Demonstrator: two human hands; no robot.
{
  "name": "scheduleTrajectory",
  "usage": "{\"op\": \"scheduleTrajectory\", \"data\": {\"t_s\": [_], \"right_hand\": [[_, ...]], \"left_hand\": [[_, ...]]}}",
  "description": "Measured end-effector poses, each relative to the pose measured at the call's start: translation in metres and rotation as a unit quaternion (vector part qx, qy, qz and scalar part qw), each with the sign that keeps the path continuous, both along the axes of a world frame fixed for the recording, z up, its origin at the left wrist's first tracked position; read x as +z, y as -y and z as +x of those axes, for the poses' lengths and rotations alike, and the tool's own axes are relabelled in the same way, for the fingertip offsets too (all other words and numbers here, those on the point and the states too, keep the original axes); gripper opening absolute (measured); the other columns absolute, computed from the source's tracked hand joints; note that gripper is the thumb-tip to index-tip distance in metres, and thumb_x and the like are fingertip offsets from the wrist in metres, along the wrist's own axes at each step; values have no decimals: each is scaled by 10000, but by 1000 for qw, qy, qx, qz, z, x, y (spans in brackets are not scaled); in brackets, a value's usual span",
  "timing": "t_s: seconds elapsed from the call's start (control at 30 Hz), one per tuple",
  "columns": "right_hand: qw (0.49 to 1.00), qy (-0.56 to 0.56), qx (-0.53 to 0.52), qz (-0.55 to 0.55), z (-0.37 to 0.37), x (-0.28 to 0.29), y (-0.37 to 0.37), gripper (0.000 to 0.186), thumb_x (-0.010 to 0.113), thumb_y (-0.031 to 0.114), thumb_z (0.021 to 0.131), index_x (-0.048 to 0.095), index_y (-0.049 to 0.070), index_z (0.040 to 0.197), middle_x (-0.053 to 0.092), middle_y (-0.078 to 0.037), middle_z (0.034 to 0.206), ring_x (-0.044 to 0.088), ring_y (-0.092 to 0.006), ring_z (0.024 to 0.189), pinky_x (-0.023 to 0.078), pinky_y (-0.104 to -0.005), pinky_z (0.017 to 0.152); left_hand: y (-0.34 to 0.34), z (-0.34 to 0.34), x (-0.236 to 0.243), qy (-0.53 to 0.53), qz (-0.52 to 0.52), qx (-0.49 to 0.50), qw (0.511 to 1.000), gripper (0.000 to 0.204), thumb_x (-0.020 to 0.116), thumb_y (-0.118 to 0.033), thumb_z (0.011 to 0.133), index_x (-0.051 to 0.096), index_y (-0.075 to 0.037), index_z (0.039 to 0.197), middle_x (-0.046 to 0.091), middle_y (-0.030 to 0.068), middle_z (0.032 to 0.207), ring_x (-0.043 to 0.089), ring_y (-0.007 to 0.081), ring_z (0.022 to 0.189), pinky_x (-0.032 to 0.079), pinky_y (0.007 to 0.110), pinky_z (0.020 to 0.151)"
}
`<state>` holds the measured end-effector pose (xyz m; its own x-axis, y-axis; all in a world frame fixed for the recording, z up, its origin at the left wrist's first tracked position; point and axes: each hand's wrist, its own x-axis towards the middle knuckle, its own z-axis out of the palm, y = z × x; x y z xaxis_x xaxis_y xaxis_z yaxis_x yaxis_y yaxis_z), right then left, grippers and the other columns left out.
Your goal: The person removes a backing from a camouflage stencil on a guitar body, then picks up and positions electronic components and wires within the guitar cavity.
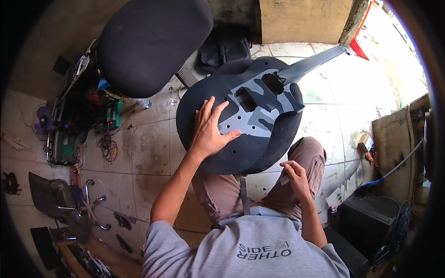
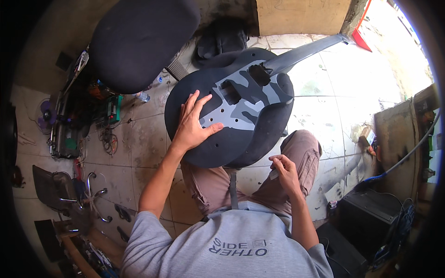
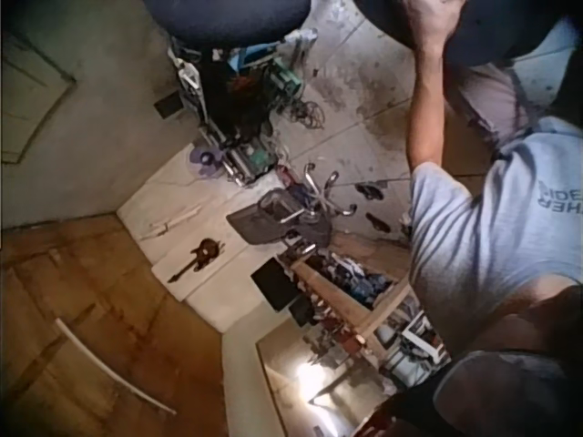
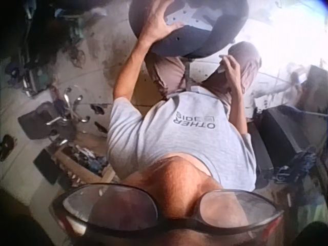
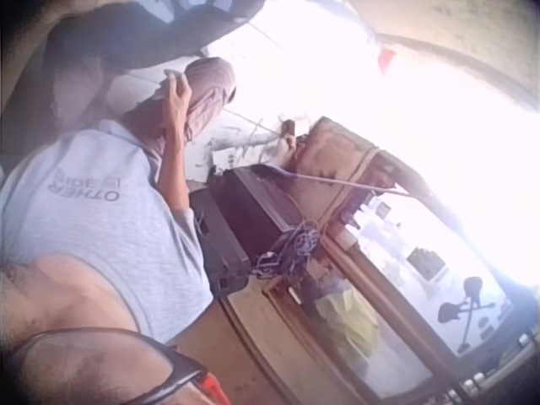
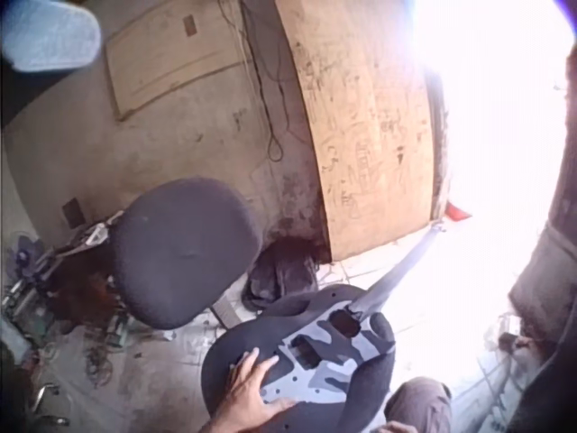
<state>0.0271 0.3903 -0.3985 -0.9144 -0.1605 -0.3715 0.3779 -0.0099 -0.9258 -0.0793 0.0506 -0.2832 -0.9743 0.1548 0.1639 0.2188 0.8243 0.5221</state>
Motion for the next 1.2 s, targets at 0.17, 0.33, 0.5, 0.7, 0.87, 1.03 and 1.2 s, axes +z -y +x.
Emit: {"op": "scheduleTrajectory", "data": {"t_s": [0.17,0.33,0.5,0.7,0.87,1.03,1.2], "right_hand": [[1000,-1,-3,5,1,4,-2,266,612,249,1097,727,10,1122,648,7,867,576,-73,859,456,-246,801],[1000,-3,0,6,0,3,-1,258,620,235,1092,728,2,1114,654,2,876,587,-80,866,463,-253,804],[999,-19,12,26,-5,-5,2,256,643,232,1078,726,-9,1097,673,-2,906,602,-87,871,482,-267,807],[1000,-14,10,6,-7,-8,3,246,681,225,1054,725,-13,1096,692,-3,930,613,-88,888,500,-264,823],[1000,-14,12,21,-5,-7,0,258,698,238,1045,721,-14,1099,695,-3,947,611,-87,891,502,-265,825],[999,-26,13,24,-7,-6,4,270,698,250,1044,723,-14,1093,693,-3,923,611,-90,873,501,-271,818],[999,-30,20,38,-6,-7,1,275,698,257,1042,724,-13,1084,690,-5,901,608,-92,864,500,-274,810]], "left_hand": [[4,-3,-4,41,30,3,999,943,884,-488,809,457,-177,1591,286,280,1690,227,461,1591,157,575,1287],[4,2,-2,37,16,15,999,978,883,-521,798,445,-161,1595,297,256,1692,257,438,1585,169,594,1274],[-12,0,10,22,-78,63,995,1031,831,-681,778,465,-128,1568,359,235,1659,313,431,1561,197,627,1246],[-5,5,-11,2,-65,61,996,1045,828,-719,746,494,-143,1551,336,226,1668,256,414,1585,192,700,1212],[2,3,6,35,-75,18,996,1026,793,-745,761,502,-165,1557,367,209,1654,289,408,1563,206,694,1200],[-9,-4,10,17,-124,67,990,1058,764,-791,755,501,-162,1563,376,229,1638,351,404,1511,218,698,1180],[-7,-1,7,-11,-131,50,990,1035,755,-805,756,544,-148,1527,375,219,1651,376,403,1503,205,694,1187]]}}
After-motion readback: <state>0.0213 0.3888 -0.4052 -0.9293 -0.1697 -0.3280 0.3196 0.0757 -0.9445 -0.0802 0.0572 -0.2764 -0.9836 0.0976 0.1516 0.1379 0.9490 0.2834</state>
